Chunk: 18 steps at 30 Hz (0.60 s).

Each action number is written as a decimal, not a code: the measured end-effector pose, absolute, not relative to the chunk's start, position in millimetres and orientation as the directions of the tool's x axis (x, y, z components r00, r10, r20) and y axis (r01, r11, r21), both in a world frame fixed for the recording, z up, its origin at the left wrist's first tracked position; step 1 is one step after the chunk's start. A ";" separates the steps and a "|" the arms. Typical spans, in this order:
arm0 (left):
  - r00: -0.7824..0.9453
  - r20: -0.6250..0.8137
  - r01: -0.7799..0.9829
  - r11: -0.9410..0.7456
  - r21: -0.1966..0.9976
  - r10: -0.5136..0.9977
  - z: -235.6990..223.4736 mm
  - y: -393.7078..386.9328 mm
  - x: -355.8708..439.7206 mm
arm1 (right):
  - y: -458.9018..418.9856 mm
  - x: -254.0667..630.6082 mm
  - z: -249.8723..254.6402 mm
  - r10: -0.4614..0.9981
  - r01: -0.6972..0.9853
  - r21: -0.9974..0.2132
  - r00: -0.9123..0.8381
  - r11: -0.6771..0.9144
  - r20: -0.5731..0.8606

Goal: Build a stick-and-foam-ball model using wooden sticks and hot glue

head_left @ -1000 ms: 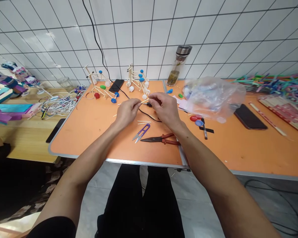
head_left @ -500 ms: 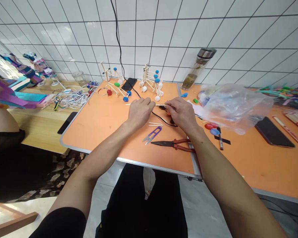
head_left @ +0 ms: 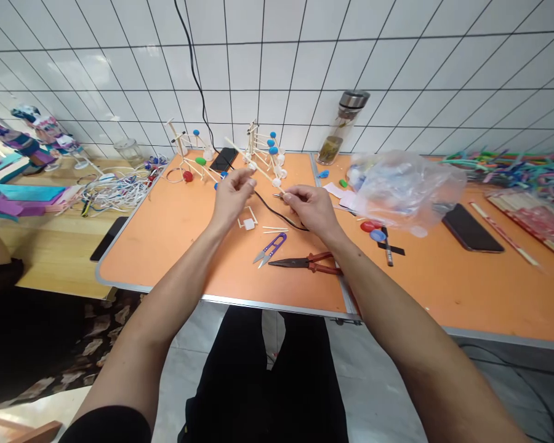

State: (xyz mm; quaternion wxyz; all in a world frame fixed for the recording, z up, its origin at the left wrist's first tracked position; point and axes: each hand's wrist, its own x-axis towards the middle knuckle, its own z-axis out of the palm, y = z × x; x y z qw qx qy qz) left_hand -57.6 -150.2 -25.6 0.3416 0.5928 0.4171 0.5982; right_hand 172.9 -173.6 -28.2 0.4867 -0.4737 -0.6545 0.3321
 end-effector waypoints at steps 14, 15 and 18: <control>0.094 0.433 0.167 -0.443 0.881 0.896 -30.6 -169.6 -29.9 | -187.9 163.3 -27.5 0.877 0.414 -0.776 -0.284 0.476 0.387; 0.092 0.482 0.263 -0.488 0.832 0.871 -30.9 -170.8 -30.0 | -187.6 164.3 -25.2 0.883 0.403 -0.786 -0.244 0.468 0.401; 0.185 0.560 0.538 -0.561 0.630 0.807 -33.5 -175.2 -29.6 | -186.3 166.4 -17.8 0.905 0.270 -0.865 -0.077 0.422 0.418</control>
